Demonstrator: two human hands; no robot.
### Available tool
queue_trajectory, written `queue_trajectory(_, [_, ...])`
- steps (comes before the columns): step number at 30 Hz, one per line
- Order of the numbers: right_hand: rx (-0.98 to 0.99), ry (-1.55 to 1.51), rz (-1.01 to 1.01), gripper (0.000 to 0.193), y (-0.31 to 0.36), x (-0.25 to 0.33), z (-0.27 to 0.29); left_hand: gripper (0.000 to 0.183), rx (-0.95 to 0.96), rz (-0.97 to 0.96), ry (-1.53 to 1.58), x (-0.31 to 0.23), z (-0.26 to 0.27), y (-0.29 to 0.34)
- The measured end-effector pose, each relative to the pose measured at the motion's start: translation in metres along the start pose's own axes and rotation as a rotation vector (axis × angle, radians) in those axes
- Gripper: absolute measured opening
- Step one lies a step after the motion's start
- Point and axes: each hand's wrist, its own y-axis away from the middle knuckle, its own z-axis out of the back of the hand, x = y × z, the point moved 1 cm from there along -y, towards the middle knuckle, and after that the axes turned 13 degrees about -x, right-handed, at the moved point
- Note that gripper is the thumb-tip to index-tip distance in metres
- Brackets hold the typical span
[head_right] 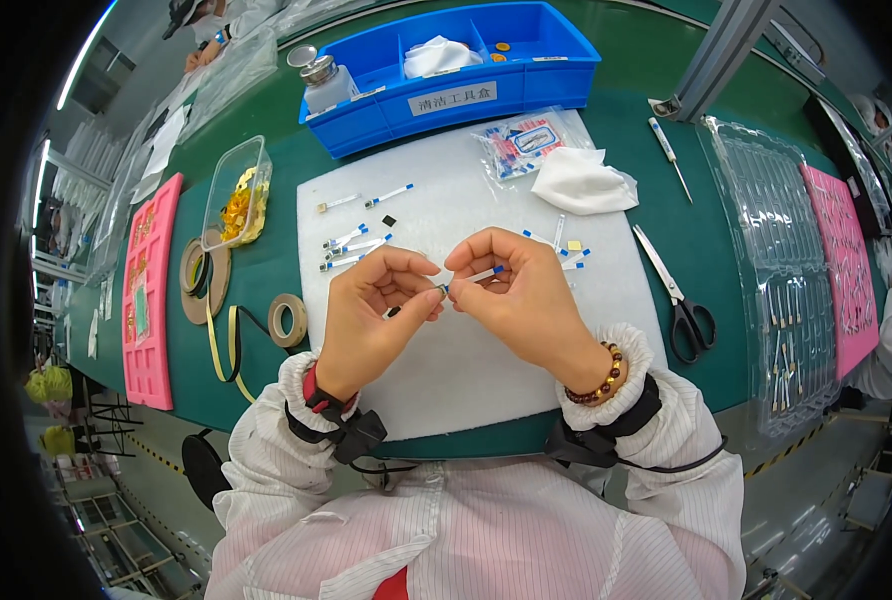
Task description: The person assembles electronic components by hand, picking up a camera module and a ribbon cable, aligning them, and pressing them together. After repeating this process for several units, the person wipes a component with a cloth and hands a pair of scissors to another person.
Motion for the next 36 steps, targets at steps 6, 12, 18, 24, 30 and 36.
queue_trajectory(6, [0.006, 0.046, -0.019, 0.019, 0.001, 0.005, 0.000, 0.017, -0.018, -0.084, -0.038, 0.002, 0.001, 0.002])
queue_trajectory(12, [-0.021, 0.116, -0.011, 0.016, 0.001, 0.007, 0.001, 0.019, -0.034, -0.063, -0.085, -0.003, 0.001, 0.002])
queue_trajectory(18, [0.031, 0.228, 0.012, 0.014, -0.001, 0.007, 0.003, 0.018, -0.026, -0.079, -0.107, -0.002, 0.003, 0.003])
queue_trajectory(24, [0.065, 0.247, 0.082, 0.011, 0.001, 0.011, 0.002, 0.017, 0.028, 0.000, 0.004, -0.002, 0.002, 0.003])
queue_trajectory(30, [0.053, 0.407, 0.155, 0.013, 0.003, 0.017, 0.001, 0.017, 0.006, 0.034, 0.071, -0.005, -0.001, 0.002])
queue_trajectory(36, [-0.181, 0.720, 0.489, 0.016, 0.019, 0.046, 0.033, 0.025, -0.197, -0.048, -0.117, -0.009, 0.040, -0.023])
